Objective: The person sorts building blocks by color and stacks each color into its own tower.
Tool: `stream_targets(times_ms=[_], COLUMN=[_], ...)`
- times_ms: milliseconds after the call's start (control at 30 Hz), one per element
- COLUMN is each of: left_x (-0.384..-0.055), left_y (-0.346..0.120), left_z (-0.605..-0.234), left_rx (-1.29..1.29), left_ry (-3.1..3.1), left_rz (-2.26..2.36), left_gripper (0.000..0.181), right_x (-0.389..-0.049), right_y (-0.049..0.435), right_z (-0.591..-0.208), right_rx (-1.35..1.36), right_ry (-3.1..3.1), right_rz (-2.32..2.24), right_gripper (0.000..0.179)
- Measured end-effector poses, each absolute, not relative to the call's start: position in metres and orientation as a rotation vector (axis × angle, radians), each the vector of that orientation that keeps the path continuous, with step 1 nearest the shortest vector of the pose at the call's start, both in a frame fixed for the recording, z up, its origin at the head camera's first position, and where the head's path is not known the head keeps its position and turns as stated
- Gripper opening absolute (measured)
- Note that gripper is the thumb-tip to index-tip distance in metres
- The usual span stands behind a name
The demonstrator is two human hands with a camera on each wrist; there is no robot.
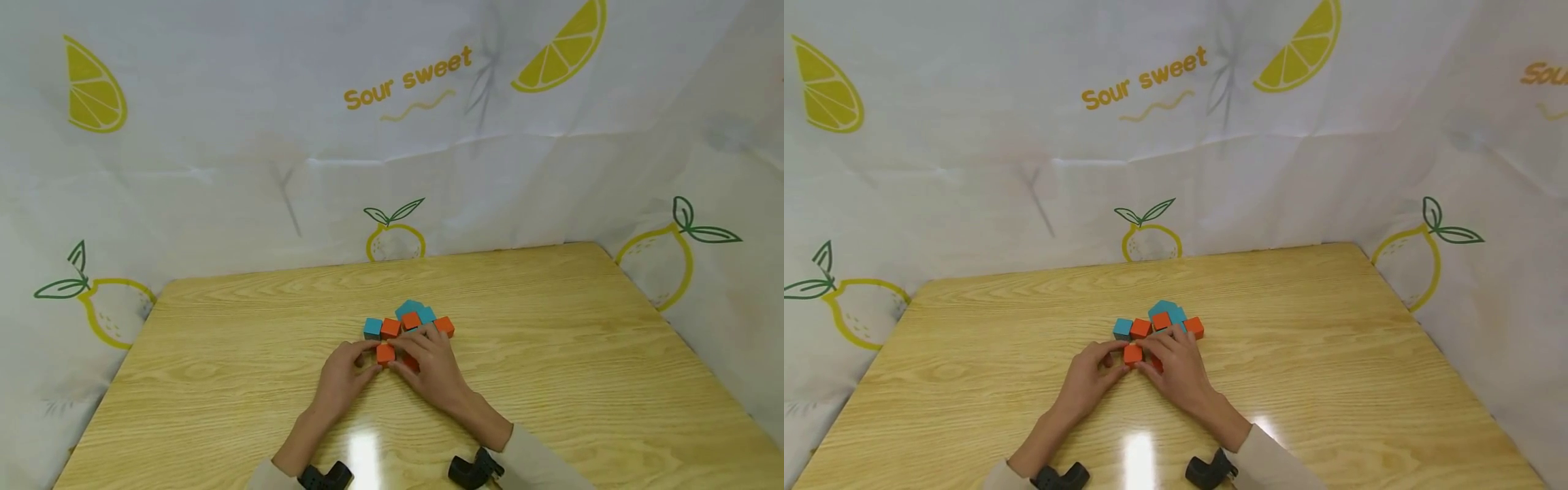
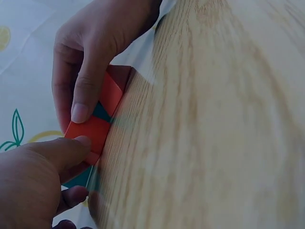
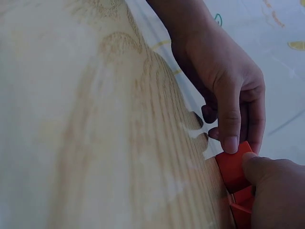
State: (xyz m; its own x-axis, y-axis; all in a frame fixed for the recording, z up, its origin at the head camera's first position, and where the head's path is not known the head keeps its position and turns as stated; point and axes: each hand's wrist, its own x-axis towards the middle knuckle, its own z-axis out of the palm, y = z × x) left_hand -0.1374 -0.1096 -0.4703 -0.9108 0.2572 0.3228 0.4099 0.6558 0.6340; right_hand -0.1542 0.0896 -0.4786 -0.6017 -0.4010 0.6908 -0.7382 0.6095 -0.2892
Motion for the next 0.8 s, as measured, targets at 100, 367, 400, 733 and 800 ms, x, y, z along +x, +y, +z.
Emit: stream_targets(times_ms=[100, 367, 400, 733, 800], left_x=[-0.136, -0.131, -0.13, -0.119, -0.117], left_y=[-0.109, -0.11, -0.111, -0.128, -0.132], left_z=[-0.469, -0.467, -0.467, -0.464, -0.462], left_rx=[-0.558, -0.561, -0.565, -0.622, -0.631], left_ry=[-2.653, -2.584, -2.565, -2.446, -2.438], left_rz=[-1.086, -1.188, -1.211, -1.204, -1.185], left_gripper=[0.037, 0.039, 0.04, 0.045, 0.047], right_x=[-0.152, -0.147, -0.147, -0.14, -0.137], right_y=[0.09, 0.09, 0.089, 0.076, 0.071], right_z=[-0.477, -0.474, -0.474, -0.475, -0.476], right_rx=[0.887, 0.887, 0.9, 1.111, 1.107], right_ry=[-2.293, -2.297, -2.278, -2.161, -2.175], right_rz=[0.723, 0.745, 0.754, 1.033, 1.133], right_gripper=[0.042, 0.045, 0.044, 0.044, 0.044])
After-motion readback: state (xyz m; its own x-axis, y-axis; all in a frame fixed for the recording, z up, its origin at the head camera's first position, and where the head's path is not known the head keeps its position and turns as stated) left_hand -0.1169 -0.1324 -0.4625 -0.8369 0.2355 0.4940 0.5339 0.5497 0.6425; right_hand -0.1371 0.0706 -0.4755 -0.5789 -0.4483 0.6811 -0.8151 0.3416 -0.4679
